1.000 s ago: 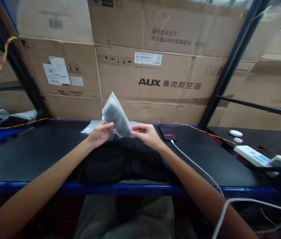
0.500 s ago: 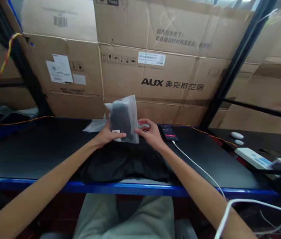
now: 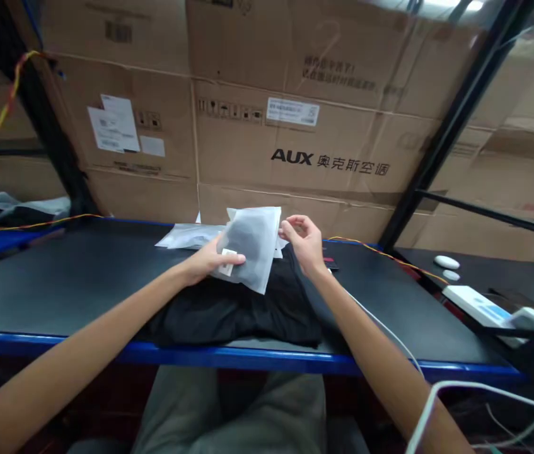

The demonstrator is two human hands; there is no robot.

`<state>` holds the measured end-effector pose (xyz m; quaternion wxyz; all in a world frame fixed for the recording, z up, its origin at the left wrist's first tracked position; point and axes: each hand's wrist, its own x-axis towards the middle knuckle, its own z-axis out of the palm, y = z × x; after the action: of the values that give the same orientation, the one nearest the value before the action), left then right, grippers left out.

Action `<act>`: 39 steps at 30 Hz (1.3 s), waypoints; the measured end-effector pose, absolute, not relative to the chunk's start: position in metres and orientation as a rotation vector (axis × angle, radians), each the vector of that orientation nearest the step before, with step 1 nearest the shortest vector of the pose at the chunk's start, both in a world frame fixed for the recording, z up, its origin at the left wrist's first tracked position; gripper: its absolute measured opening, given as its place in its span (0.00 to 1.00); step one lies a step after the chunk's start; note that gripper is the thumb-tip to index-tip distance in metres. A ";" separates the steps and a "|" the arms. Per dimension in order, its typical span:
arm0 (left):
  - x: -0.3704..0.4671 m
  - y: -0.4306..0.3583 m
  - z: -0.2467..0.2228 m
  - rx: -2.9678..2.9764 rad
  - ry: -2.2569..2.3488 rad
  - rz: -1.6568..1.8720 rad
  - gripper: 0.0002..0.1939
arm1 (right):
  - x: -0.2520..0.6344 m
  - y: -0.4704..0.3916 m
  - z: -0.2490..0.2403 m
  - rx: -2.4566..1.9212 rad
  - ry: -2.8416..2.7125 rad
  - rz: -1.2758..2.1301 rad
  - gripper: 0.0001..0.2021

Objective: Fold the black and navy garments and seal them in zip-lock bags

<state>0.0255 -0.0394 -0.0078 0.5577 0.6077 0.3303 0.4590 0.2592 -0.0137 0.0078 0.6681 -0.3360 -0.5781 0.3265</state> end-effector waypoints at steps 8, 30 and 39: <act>0.018 -0.040 0.000 1.234 0.740 1.021 0.25 | 0.241 -0.032 -0.002 -0.749 -1.748 0.928 0.19; 0.025 -0.034 -0.013 1.171 0.710 0.990 0.22 | 0.251 -0.025 -0.004 -0.966 -1.982 0.667 0.24; 0.018 -0.023 -0.008 1.057 0.809 1.222 0.22 | 0.244 -0.020 -0.003 -0.969 -1.462 0.852 0.11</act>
<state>0.0184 -0.0228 -0.0080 0.6189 0.4593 0.3516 0.5314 0.2437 -0.0205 -0.0029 0.5613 -0.4115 -0.6205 0.3615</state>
